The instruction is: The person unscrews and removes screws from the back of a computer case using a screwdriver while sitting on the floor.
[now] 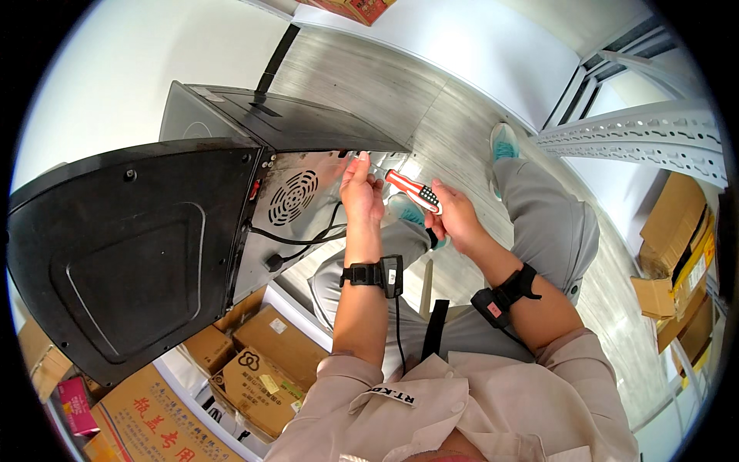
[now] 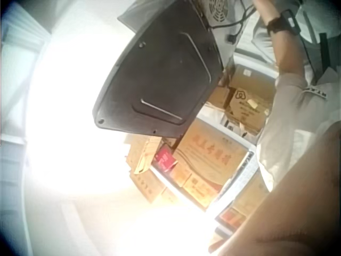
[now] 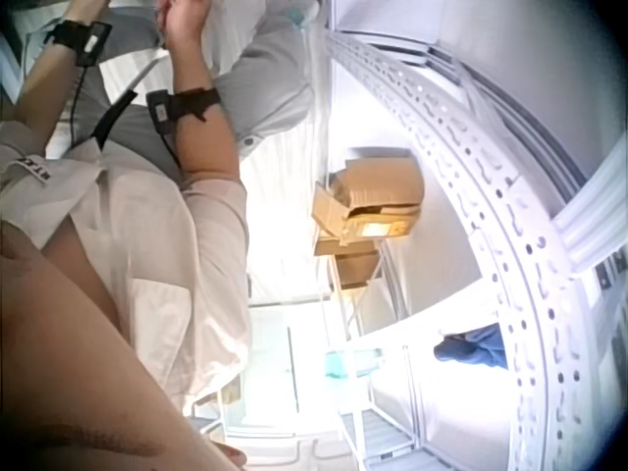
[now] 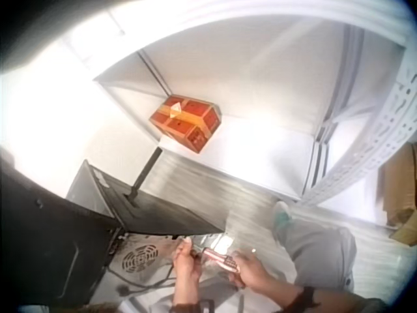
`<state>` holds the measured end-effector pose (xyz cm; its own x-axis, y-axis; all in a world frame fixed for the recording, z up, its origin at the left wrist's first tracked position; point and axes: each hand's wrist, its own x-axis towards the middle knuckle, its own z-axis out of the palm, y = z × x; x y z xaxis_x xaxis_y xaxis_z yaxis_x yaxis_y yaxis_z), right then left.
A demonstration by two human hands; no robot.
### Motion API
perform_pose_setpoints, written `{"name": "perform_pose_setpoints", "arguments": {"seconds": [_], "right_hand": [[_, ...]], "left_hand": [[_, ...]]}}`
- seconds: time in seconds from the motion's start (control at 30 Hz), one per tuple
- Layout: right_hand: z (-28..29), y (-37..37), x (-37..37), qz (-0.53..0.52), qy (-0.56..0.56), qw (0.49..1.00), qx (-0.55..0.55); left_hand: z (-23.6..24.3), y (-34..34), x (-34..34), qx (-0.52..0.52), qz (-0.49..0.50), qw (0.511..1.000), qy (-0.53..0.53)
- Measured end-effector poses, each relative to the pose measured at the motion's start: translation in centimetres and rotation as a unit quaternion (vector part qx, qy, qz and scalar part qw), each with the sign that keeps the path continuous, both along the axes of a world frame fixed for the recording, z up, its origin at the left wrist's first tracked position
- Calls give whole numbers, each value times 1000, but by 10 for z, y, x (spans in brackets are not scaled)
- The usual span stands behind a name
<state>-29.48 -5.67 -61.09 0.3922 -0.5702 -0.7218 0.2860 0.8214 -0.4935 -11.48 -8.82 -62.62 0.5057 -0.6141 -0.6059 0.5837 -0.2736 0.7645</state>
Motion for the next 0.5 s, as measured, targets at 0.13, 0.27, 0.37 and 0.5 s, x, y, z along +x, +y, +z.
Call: {"name": "perform_pose_setpoints", "arguments": {"seconds": [0.13,0.27,0.37,0.5], "right_hand": [[1,3,2,3,-2,1000,30],[-4,4,-3,-26,25,997,68],[-5,6,-7,-23,37,998,54],[-4,11,-8,-11,69,997,-21]], "left_hand": [[-4,1,7,3,-27,1000,6],[-5,3,0,26,-44,999,1],[-2,6,-8,20,-37,999,13],[10,12,-9,18,-48,999,11]]}}
